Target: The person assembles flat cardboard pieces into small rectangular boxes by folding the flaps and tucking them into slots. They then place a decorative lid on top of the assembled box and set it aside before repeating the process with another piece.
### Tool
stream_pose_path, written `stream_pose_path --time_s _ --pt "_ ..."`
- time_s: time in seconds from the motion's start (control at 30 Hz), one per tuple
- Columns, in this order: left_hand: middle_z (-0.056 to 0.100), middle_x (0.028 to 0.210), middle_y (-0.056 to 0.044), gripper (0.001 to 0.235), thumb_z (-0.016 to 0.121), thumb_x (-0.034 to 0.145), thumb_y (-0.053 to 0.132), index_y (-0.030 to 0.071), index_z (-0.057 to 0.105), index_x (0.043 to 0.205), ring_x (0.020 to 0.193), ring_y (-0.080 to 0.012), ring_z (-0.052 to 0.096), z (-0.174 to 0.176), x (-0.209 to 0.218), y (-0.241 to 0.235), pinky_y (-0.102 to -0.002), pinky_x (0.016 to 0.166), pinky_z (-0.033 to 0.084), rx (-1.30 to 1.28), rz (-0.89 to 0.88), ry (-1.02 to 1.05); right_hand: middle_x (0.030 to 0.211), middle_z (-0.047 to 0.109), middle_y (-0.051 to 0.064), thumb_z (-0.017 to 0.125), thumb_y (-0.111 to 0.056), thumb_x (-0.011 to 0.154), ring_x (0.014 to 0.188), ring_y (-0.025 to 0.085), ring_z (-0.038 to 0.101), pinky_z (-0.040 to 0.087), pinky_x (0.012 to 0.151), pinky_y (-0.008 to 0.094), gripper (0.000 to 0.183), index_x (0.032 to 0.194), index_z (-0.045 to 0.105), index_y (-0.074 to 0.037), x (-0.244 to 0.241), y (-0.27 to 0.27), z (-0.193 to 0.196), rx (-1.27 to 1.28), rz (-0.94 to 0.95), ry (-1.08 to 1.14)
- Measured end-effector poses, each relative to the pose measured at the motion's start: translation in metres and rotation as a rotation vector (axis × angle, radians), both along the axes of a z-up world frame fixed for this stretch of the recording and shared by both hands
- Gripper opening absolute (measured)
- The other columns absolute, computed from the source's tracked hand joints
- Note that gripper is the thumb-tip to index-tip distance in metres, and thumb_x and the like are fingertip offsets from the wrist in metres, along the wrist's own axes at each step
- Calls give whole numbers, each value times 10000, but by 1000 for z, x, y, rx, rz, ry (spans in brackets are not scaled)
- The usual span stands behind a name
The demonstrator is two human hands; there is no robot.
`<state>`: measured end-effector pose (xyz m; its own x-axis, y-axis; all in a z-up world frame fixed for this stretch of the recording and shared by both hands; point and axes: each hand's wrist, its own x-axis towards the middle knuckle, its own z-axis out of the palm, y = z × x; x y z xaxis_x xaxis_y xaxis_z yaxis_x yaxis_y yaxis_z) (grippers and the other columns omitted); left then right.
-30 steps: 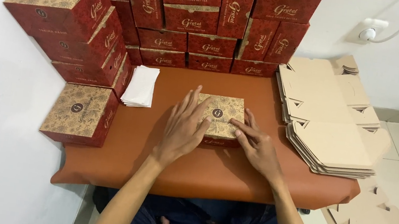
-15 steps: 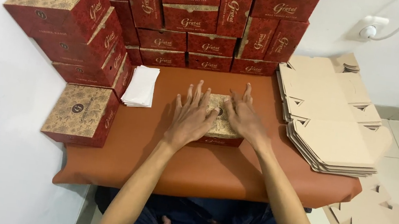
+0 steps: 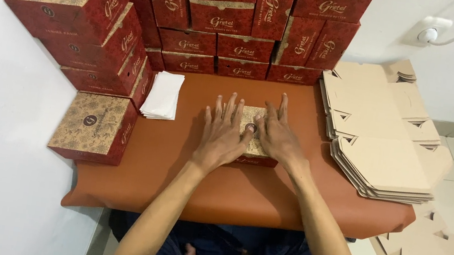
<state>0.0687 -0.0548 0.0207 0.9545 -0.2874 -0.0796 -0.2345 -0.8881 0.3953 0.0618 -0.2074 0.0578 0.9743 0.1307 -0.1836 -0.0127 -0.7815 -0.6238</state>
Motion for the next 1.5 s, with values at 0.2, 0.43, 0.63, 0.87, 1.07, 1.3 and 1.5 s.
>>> stream_pose_path --time_s 0.2,0.43,0.63,0.87,1.07,1.3,1.5 --pt "109 1793 -215 771 541 1030 331 105 261 1713 1612 -536 88 -18 1 6 -758 1263 153 -362 12 21 1746 -31 354 374 -331 1161 1480 540 440 448 1141 743 610 1638 329 47 7 -5 -21 15 17 -90" --pt "160 1764 -270 733 624 1014 244 24 359 1661 1554 -599 245 -4 -4 3 -804 1160 340 -502 21 11 1630 212 440 557 -163 1103 1431 677 387 399 1158 733 526 1560 478 85 40 -31 -93 324 40 -331" --pt "176 1748 -260 799 702 991 341 32 377 1652 1532 -582 308 -5 -4 3 -803 1104 411 -507 27 4 1602 282 435 572 -245 1093 1410 666 428 434 1135 718 545 1559 506 30 45 -35 -107 204 69 -357" --pt "187 1751 -274 776 722 979 249 4 391 1636 1524 -595 316 -4 -4 3 -763 1143 422 -593 61 8 1655 186 450 526 -190 1114 1516 619 268 291 1197 736 546 1596 457 57 8 -21 -64 338 -53 -374" --pt "164 1768 -244 769 724 977 253 38 397 1640 1540 -579 297 -7 -4 2 -755 1175 403 -601 75 22 1684 85 463 524 -79 1073 1532 637 201 240 1182 795 561 1593 419 105 -16 -7 -46 285 -36 -345" --pt "188 1753 -263 786 755 949 241 19 421 1625 1539 -603 267 -13 -1 1 -784 1172 375 -627 75 -6 1707 133 410 512 -22 1066 1551 615 216 265 1189 789 573 1610 379 96 -13 -7 -49 320 -19 -310" --pt "209 1752 -244 788 764 930 247 42 444 1620 1547 -578 282 -17 0 1 -768 1184 375 -619 82 -17 1719 137 377 511 -41 1075 1536 612 260 332 1168 780 578 1623 369 77 -11 -8 -53 282 -22 -303"
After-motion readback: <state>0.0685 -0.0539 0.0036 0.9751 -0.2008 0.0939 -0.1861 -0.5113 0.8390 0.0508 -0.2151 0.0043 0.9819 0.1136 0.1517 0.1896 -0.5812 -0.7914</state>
